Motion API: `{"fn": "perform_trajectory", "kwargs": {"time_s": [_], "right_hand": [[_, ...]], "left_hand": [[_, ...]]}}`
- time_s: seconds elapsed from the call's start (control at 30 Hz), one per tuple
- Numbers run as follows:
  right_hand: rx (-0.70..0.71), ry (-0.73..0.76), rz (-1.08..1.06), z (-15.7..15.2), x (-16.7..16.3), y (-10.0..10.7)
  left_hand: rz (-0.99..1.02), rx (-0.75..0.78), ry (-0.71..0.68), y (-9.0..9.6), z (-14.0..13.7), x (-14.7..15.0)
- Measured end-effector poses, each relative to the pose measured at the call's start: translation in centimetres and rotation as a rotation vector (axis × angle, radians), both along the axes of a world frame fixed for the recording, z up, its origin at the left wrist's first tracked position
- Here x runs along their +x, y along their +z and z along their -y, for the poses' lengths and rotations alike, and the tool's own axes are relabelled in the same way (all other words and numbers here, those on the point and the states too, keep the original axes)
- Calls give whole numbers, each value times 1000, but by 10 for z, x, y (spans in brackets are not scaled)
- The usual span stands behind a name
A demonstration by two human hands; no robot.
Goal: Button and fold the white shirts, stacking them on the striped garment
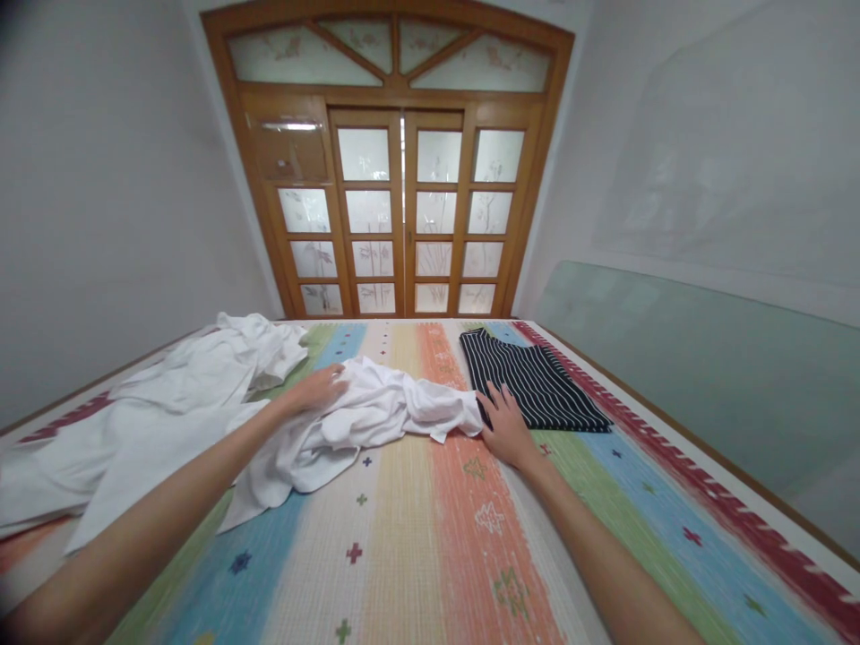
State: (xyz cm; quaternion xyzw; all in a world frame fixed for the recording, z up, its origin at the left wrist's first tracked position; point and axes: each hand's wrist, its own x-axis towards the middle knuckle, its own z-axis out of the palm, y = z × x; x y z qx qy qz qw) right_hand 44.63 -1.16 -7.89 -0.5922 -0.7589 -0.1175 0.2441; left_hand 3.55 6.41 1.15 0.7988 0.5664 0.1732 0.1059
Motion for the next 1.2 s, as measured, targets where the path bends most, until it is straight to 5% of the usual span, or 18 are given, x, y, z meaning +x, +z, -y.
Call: {"fn": "perform_trajectory", "kwargs": {"time_s": [0.17, 0.3, 0.73, 0.97, 1.2], "right_hand": [[99, 124, -272, -3, -10, 11], [71, 150, -474, 1, -35, 24], [-22, 498, -445, -31, -147, 67], [-69, 758, -320, -65, -204, 96], [-168, 896, -69, -62, -229, 109]], "left_hand": [[60, 72, 86, -49, 28, -18], [212, 135, 135, -67, 44, -12], [457, 322, -87, -65, 61, -10], [423, 432, -162, -63, 68, -6], [317, 560, -163, -64, 69, -6]]}}
